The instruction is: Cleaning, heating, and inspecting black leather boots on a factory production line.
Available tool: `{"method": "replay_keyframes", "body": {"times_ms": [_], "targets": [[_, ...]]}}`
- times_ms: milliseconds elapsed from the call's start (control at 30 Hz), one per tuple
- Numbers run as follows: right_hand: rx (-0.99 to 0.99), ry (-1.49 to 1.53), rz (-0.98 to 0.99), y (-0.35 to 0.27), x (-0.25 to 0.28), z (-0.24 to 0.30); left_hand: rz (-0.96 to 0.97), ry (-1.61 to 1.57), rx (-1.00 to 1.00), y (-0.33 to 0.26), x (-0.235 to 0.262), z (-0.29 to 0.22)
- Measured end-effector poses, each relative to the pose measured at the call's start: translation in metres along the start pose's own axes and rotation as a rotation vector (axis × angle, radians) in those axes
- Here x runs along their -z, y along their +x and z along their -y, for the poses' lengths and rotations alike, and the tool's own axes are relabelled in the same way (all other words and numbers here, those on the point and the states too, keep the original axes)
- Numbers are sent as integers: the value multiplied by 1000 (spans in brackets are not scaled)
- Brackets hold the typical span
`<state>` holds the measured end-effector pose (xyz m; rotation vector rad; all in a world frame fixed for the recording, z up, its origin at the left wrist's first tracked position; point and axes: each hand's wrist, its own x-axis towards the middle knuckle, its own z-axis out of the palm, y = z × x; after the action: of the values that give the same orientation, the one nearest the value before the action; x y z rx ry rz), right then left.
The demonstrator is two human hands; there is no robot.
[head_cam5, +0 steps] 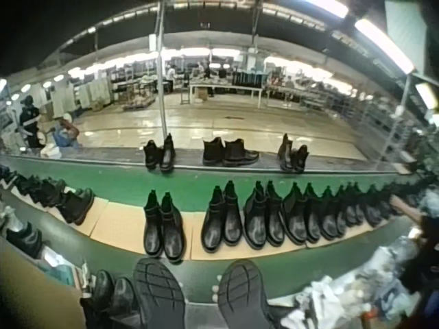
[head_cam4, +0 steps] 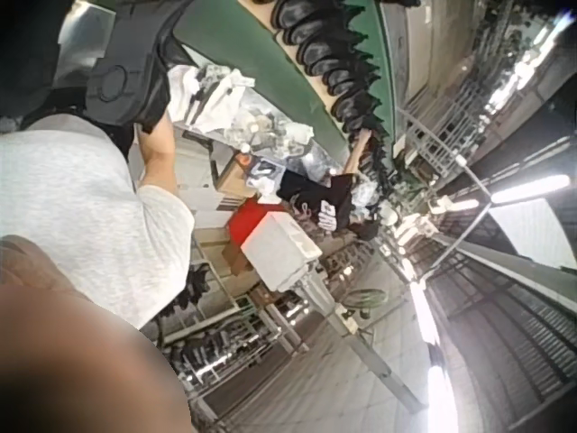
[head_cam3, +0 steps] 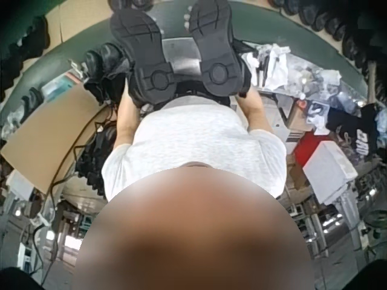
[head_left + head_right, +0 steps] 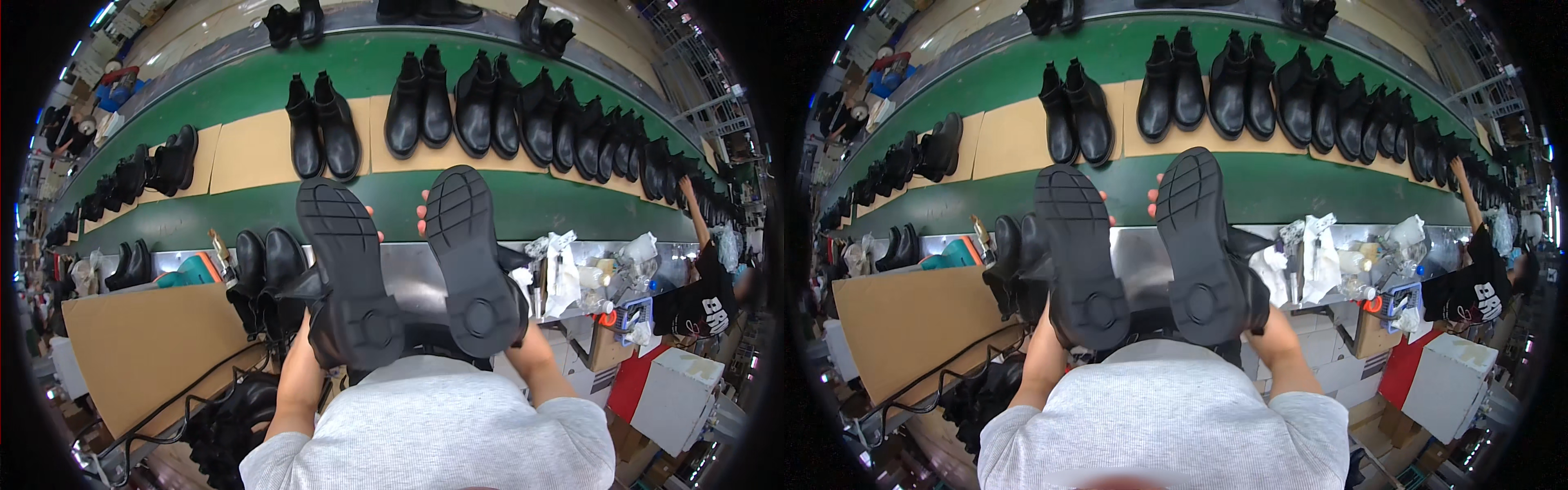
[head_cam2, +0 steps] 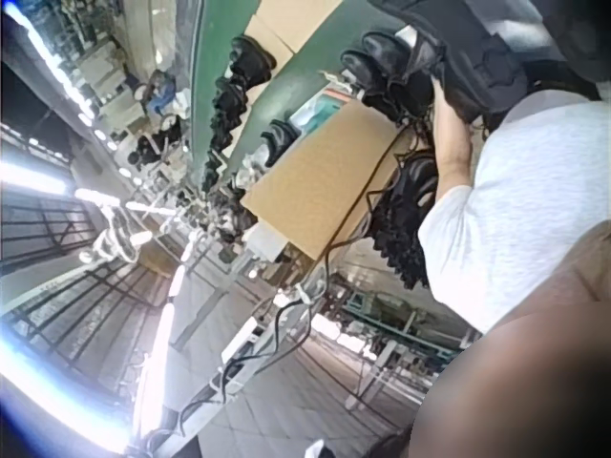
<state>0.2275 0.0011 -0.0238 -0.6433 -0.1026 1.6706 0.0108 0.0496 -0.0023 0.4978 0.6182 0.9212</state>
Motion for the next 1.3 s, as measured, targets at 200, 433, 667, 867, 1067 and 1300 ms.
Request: {"method": "replay_keyframes", "body": {"times_ms": [200,433,667,867,1067,1300], "targets": [[-24,412,434,0,-23,11,-166,76,-7,11,-66,-12],[-54,-186,-41,-20,-34,33,96,112,246,25,32,-32],[-21,-1633,-339,49,80,-87,-212,1566,279,60,148,54],[-372,-962,-313,-20,103,-69,-13,1767,147,-41,-9,-21],[-509,-838,-147,-24,83,-84,180,2009,182,-42,36,49],[-406,-489,-1,-36,30,-59,216,2013,180,1,39,-84]]}}
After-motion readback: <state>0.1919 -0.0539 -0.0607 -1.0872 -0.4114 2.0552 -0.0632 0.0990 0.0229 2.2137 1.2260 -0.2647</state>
